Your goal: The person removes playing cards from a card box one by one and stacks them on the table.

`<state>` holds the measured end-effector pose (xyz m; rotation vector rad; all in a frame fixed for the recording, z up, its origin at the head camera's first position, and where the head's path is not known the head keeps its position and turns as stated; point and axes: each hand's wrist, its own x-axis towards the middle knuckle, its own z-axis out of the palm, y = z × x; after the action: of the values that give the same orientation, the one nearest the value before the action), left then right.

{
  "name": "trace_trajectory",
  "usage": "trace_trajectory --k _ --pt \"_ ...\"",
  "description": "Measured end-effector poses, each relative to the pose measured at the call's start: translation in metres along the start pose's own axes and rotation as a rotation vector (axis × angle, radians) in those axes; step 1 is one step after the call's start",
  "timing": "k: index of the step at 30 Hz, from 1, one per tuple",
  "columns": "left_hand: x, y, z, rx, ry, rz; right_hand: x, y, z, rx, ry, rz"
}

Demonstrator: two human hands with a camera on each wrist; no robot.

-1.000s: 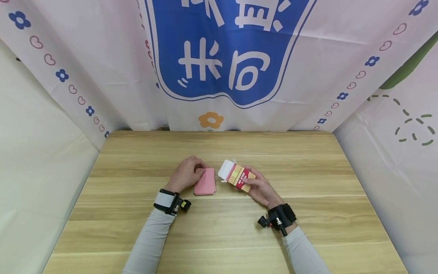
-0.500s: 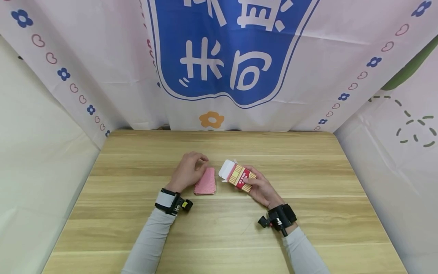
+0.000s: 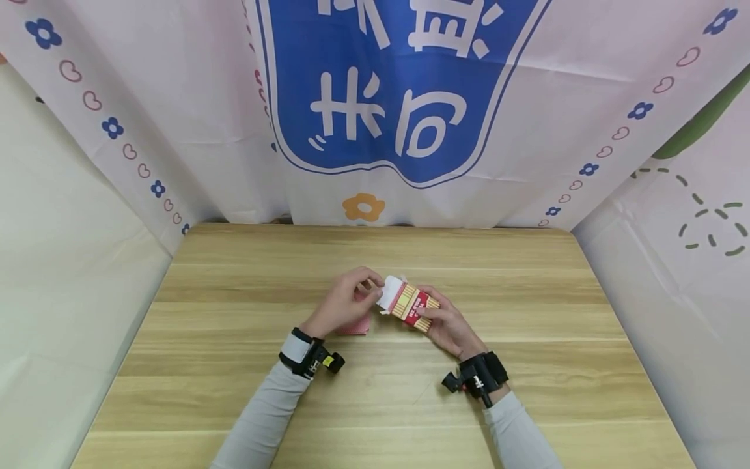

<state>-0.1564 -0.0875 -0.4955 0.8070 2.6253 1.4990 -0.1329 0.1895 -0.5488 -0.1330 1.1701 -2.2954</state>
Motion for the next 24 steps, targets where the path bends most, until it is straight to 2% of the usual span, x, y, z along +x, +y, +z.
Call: trace_trajectory --k 7,9,18,24 --pt "0.000 0.003 0.008 0.005 0.034 0.042 0.001 0.001 -0.002 0.004 -0.019 -0.002" --pt "0.000 0.004 0.010 0.008 0.030 0.038 0.001 0.001 -0.003 0.004 -0.022 -0.004" --pt "0.000 0.012 0.023 0.103 -0.009 -0.120 0.001 0.001 -0.002 0.014 -0.036 0.000" --pt "0.001 0.014 0.029 0.057 0.008 -0.161 0.001 0.001 -0.003 0.001 -0.031 -0.002"
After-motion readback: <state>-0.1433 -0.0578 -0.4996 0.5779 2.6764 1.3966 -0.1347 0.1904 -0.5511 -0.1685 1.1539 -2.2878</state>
